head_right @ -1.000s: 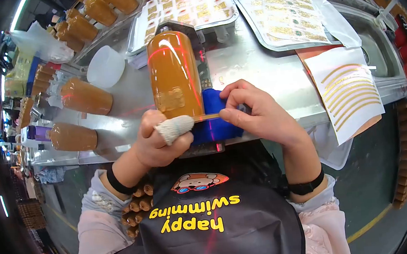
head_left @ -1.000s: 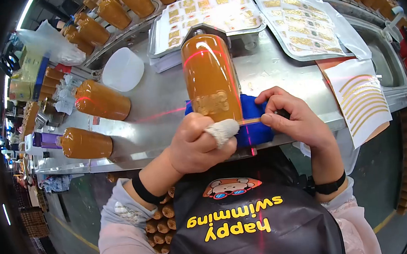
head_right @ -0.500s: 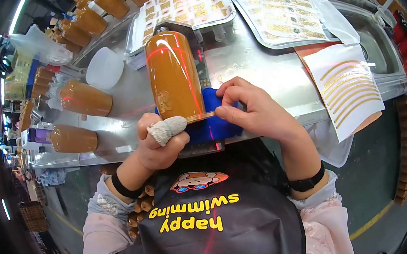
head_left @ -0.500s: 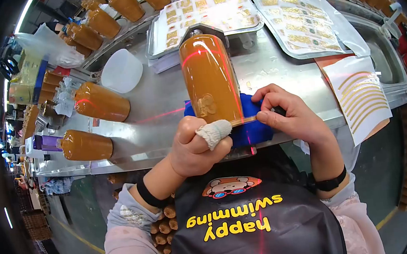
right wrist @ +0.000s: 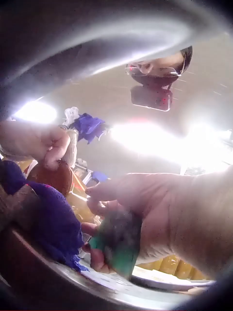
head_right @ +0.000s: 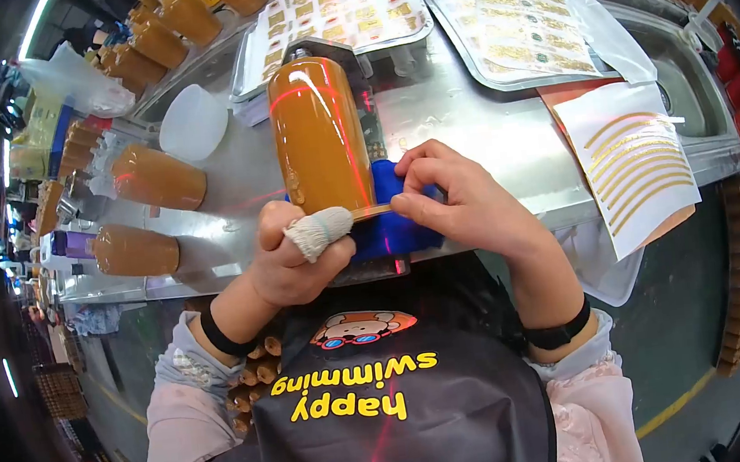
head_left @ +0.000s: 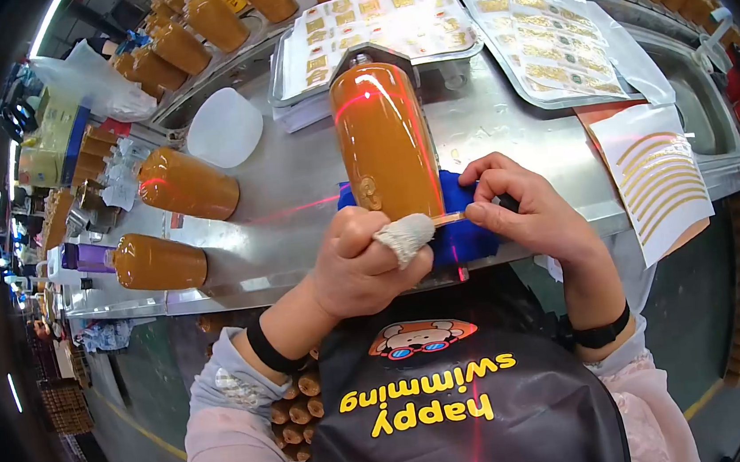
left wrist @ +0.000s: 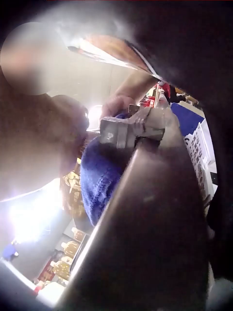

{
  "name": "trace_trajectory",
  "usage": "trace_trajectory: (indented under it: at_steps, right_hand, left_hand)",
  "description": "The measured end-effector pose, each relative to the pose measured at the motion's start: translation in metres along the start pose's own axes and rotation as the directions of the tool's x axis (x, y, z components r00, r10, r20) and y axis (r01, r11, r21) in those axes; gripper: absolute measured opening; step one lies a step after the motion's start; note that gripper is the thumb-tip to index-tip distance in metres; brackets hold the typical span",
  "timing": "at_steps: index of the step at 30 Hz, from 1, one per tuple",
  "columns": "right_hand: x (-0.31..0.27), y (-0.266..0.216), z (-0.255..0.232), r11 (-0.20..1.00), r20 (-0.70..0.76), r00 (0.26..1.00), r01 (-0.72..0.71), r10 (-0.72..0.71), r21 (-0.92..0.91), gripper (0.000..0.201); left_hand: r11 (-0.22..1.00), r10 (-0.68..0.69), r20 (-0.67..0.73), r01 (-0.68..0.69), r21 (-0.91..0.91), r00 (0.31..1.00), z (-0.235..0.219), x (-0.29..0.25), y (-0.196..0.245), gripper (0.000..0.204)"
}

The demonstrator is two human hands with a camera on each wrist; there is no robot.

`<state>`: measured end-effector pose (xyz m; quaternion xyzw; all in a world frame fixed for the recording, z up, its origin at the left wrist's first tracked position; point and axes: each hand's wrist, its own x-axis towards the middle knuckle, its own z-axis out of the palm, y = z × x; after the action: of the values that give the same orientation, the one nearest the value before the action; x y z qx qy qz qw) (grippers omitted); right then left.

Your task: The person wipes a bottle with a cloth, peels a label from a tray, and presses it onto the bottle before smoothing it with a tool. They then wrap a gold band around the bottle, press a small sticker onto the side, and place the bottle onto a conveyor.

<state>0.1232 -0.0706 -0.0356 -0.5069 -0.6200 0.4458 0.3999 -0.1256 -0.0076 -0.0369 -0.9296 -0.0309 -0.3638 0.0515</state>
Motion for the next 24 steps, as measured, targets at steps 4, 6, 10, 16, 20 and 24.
trace_trajectory:
  at_steps: [4, 6, 10, 16, 20, 24]
  right_hand:
    - [-0.001, -0.001, 0.002, 1.000, -0.017, 1.000, 0.025, -0.024, 0.005, 0.023]
    - [-0.001, -0.004, 0.001, 0.999, -0.012, 0.999, 0.043, -0.044, -0.017, 0.022]
    - [0.001, -0.002, 0.002, 0.998, -0.015, 0.999, 0.050, -0.051, -0.038, 0.022]
    - [-0.001, -0.001, 0.005, 0.999, -0.025, 0.999, 0.041, -0.042, -0.027, 0.022]
    - [-0.001, -0.002, 0.005, 0.994, -0.020, 0.997, 0.075, -0.076, -0.078, 0.023]
    - [0.001, -0.001, 0.006, 0.985, -0.021, 0.994, 0.106, -0.109, -0.135, 0.023]
  left_hand:
    - [1.000, 0.009, -0.037, -0.009, 0.007, 0.999, 0.003, 0.001, -0.003, 0.026]
    - [0.999, -0.049, -0.048, 0.050, 0.003, 0.998, 0.003, -0.008, 0.001, 0.026]
    - [0.994, -0.099, -0.014, 0.100, 0.047, 0.995, 0.004, -0.011, 0.005, 0.024]
    - [1.000, 0.024, -0.011, -0.024, -0.014, 1.000, -0.002, 0.003, -0.003, 0.025]
    - [0.997, -0.079, -0.022, 0.079, 0.014, 0.997, -0.002, -0.008, 0.003, 0.027]
    - [0.999, -0.007, 0.011, 0.007, 0.042, 1.000, -0.005, 0.002, 0.001, 0.027]
